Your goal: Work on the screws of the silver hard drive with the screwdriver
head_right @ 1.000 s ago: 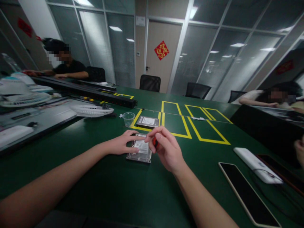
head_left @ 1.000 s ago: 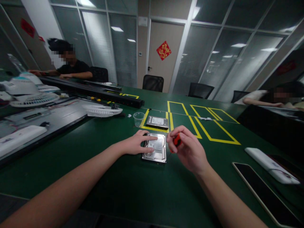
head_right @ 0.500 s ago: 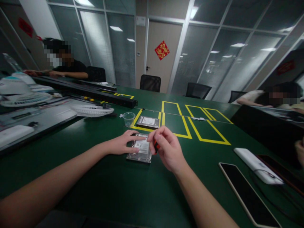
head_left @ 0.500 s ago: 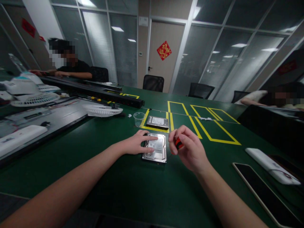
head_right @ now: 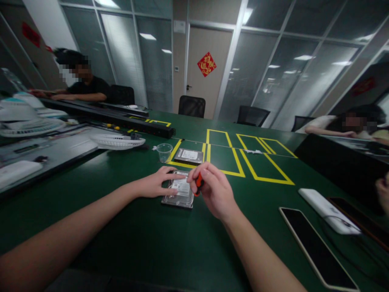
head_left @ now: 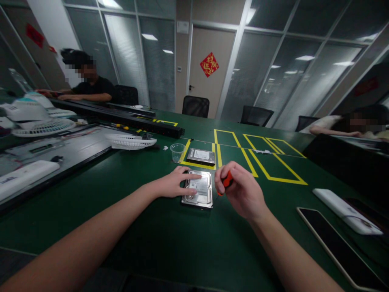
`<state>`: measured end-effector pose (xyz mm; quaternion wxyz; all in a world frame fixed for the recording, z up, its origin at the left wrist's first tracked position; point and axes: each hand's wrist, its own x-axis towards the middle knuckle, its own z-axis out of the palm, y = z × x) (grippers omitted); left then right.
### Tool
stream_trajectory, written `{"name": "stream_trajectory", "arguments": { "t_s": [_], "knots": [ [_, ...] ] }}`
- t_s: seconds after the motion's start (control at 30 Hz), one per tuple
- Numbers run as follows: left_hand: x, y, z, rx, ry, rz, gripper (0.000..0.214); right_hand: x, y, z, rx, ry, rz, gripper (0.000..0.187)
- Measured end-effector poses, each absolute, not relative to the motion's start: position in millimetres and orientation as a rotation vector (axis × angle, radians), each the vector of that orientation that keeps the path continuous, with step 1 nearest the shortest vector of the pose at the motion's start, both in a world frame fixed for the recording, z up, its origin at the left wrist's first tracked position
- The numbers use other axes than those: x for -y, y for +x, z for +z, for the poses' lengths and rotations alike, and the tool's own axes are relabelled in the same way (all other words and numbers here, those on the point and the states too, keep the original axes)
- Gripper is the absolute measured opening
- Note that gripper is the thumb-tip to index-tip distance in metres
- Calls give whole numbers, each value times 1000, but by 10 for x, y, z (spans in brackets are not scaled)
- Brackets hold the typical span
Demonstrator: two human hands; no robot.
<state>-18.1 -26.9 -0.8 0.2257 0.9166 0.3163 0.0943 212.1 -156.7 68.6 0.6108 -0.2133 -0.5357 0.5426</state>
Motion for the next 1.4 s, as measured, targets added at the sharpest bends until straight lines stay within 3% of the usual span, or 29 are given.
{"name": "stream_trajectory", "arguments": {
  "t_s": [0.23, 0.47, 0.83, 1.17, 1.4],
  "knots": [
    [257, -187, -30, -868, 2530, 273, 69, 1589, 2116, 671, 1244, -504, 1266, 9],
    [272, -189, 9, -887, 2515, 236, 72, 1583, 2118, 695, 1204, -479, 1307, 43],
    [259, -189, -22, -880, 2529, 273, 71, 1572, 2123, 670, 1269, -449, 1260, 18],
    [274, -189, 0, -860, 2532, 265, 69, 1611, 2116, 692, 1236, -495, 1286, 8],
    [292, -181, 41, -895, 2511, 231, 71, 1601, 2111, 717, 1222, -484, 1293, 39]
  ]
}}
